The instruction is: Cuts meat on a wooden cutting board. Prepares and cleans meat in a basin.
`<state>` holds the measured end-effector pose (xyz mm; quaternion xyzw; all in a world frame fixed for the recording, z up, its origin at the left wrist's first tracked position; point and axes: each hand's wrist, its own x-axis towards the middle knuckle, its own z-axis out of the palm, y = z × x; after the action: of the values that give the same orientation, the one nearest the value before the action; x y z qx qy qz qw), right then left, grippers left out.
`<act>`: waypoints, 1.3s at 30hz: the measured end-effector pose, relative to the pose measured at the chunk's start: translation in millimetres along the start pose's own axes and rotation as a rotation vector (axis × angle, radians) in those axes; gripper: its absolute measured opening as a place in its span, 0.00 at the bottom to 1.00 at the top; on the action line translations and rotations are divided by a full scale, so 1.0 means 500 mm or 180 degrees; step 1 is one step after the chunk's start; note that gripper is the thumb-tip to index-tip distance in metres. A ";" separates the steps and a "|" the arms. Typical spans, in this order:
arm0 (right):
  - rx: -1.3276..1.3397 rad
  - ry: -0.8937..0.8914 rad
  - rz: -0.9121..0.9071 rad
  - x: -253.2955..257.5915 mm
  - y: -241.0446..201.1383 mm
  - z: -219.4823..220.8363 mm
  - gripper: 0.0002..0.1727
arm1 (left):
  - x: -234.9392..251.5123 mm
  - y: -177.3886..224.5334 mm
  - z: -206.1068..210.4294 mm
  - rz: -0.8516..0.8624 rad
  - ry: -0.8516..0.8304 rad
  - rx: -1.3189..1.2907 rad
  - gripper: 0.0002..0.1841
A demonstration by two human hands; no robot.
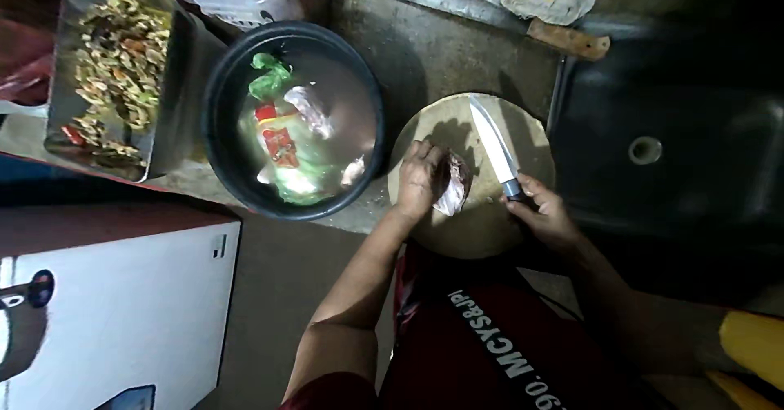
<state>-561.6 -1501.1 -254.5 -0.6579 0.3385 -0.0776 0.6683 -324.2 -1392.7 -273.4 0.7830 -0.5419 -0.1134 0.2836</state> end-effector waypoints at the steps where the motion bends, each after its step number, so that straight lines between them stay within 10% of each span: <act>1: -0.0049 -0.0020 0.0081 -0.010 -0.007 0.009 0.30 | -0.011 0.003 0.000 -0.0056 0.0123 0.0058 0.09; 6: -0.0691 0.0040 0.0379 -0.029 -0.009 0.029 0.29 | -0.046 0.004 -0.013 -0.0301 0.0060 0.0404 0.14; 13: 0.1090 -0.0644 0.0366 -0.024 -0.020 0.037 0.30 | -0.060 0.000 -0.037 -0.0415 -0.0345 0.0300 0.15; 19: 0.0109 0.0013 0.0095 -0.029 -0.029 0.080 0.32 | -0.074 -0.012 -0.033 -0.0357 0.0027 -0.0004 0.09; 28: -0.0204 -0.0481 0.0083 -0.041 -0.042 0.098 0.32 | -0.099 -0.012 -0.031 -0.0554 0.0330 -0.0592 0.10; 39: -0.2513 -0.0499 -0.0365 -0.015 -0.024 0.123 0.33 | -0.100 -0.007 -0.007 -0.0715 0.0601 -0.0594 0.06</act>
<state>-528.9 -1447.5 -246.4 -0.8856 0.2531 0.0716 0.3827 -339.1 -1345.2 -278.9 0.8160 -0.4092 -0.1201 0.3902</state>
